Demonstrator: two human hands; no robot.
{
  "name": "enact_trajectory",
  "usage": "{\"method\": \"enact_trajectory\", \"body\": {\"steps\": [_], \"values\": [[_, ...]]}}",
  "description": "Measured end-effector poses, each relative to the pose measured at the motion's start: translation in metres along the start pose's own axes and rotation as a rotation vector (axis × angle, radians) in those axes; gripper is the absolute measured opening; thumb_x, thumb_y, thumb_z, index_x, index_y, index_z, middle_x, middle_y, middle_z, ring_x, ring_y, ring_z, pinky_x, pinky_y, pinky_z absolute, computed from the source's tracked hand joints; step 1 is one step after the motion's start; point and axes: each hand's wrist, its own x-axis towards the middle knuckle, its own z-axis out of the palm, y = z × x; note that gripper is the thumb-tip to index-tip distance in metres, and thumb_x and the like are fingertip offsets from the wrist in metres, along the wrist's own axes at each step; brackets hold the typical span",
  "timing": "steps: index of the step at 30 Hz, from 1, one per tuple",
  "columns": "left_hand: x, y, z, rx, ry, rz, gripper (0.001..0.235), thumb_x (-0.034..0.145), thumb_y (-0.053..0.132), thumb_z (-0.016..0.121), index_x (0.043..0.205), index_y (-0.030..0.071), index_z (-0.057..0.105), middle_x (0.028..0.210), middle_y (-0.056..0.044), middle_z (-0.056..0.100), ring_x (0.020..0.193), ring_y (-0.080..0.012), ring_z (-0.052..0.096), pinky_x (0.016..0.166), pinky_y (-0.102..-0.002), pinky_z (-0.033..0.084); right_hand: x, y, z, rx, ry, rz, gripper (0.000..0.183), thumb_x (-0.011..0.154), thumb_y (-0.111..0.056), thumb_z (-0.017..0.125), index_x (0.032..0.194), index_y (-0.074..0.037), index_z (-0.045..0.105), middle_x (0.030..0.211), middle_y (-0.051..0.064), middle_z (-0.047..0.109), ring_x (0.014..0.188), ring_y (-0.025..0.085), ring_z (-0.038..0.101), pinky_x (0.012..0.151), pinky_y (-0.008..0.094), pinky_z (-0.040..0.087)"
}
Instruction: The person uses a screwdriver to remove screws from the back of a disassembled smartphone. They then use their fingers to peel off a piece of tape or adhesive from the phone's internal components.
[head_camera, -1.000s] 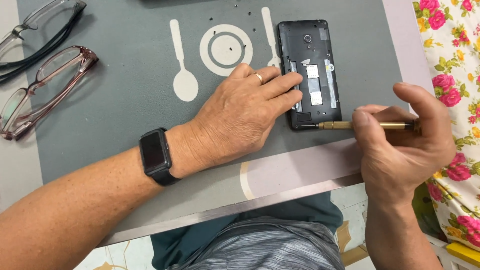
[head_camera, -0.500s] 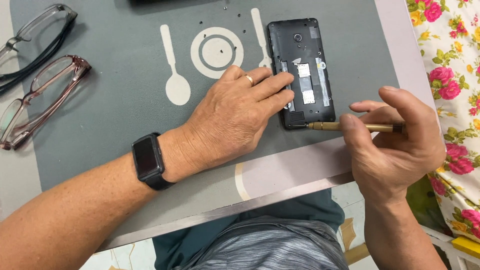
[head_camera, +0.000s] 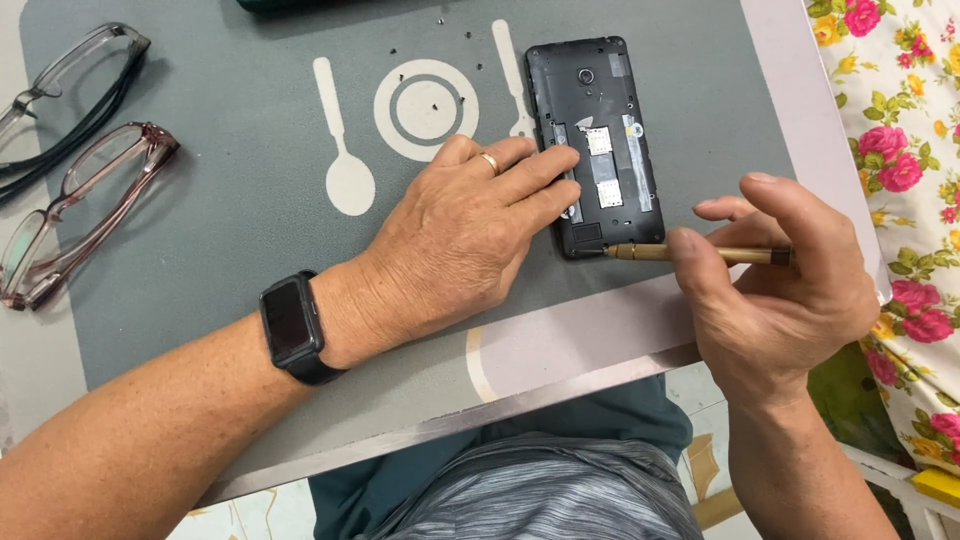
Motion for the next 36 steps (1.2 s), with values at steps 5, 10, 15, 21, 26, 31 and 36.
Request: {"method": "enact_trajectory", "body": {"steps": [5, 10, 15, 21, 26, 31, 36], "values": [[0.000, 0.000, 0.001, 0.011, -0.001, -0.001, 0.035, 0.097, 0.002, 0.069, 0.131, 0.007, 0.069, 0.147, -0.009, 0.066, 0.119, -0.0316, 0.066, 0.083, -0.044, 0.046, -0.003, 0.003, 0.000, 0.013, 0.006, -0.001, 0.048, 0.103, 0.014, 0.091, 0.141, 0.011, 0.062, 0.131, 0.032, 0.066, 0.104, 0.043, 0.080, 0.083, 0.045, 0.067], [0.000, 0.000, 0.000, 0.006, -0.005, 0.000, 0.035, 0.097, 0.002, 0.068, 0.131, 0.007, 0.069, 0.147, -0.009, 0.065, 0.118, -0.0310, 0.065, 0.083, -0.044, 0.046, -0.001, 0.004, 0.001, 0.019, 0.009, -0.088, 0.046, 0.102, 0.016, 0.089, 0.138, 0.013, 0.060, 0.120, 0.030, 0.065, 0.088, 0.037, 0.074, 0.100, 0.053, 0.071], [0.001, 0.000, -0.001, 0.009, 0.004, 0.002, 0.035, 0.096, 0.002, 0.069, 0.130, 0.007, 0.069, 0.147, -0.009, 0.066, 0.117, -0.0311, 0.065, 0.082, -0.044, 0.046, 0.004, -0.001, 0.002, 0.029, -0.012, -0.176, 0.042, 0.103, 0.017, 0.082, 0.136, 0.014, 0.057, 0.105, 0.030, 0.068, 0.074, 0.030, 0.069, 0.105, 0.058, 0.070], [0.001, 0.001, -0.001, 0.001, -0.017, -0.006, 0.036, 0.096, 0.002, 0.067, 0.131, 0.007, 0.069, 0.148, -0.009, 0.065, 0.120, -0.0323, 0.065, 0.083, -0.044, 0.046, 0.026, -0.024, -0.005, -0.027, -0.101, -0.239, 0.036, 0.103, 0.021, 0.077, 0.134, 0.018, 0.059, 0.085, 0.022, 0.066, 0.069, 0.028, 0.062, 0.089, 0.051, 0.063], [0.004, 0.002, -0.006, -0.010, 0.007, -0.002, 0.030, 0.096, -0.002, 0.065, 0.126, 0.005, 0.067, 0.142, -0.010, 0.067, 0.113, -0.0327, 0.065, 0.078, -0.045, 0.043, 0.075, -0.060, -0.018, -0.275, -0.561, -0.408, 0.026, 0.102, 0.004, 0.077, 0.128, 0.003, 0.072, 0.090, 0.012, 0.068, 0.079, 0.032, 0.061, 0.110, 0.055, 0.062], [0.001, 0.002, 0.001, -0.011, 0.023, -0.021, 0.034, 0.093, -0.004, 0.061, 0.123, 0.009, 0.067, 0.143, -0.008, 0.068, 0.115, -0.0333, 0.067, 0.080, -0.046, 0.045, 0.102, -0.071, -0.014, -0.284, -0.754, -0.561, 0.032, 0.102, 0.009, 0.066, 0.131, -0.003, 0.069, 0.088, 0.007, 0.063, 0.078, 0.028, 0.059, 0.096, 0.046, 0.057], [0.001, 0.001, 0.005, -0.022, -0.005, -0.043, 0.040, 0.091, 0.001, 0.062, 0.129, 0.011, 0.068, 0.147, -0.010, 0.067, 0.120, -0.0343, 0.064, 0.084, -0.050, 0.047, 0.106, -0.073, -0.009, -0.261, -0.702, -0.676, 0.017, 0.111, -0.002, 0.068, 0.127, 0.000, 0.074, 0.082, 0.007, 0.061, 0.073, 0.027, 0.059, 0.096, 0.046, 0.061]]}}
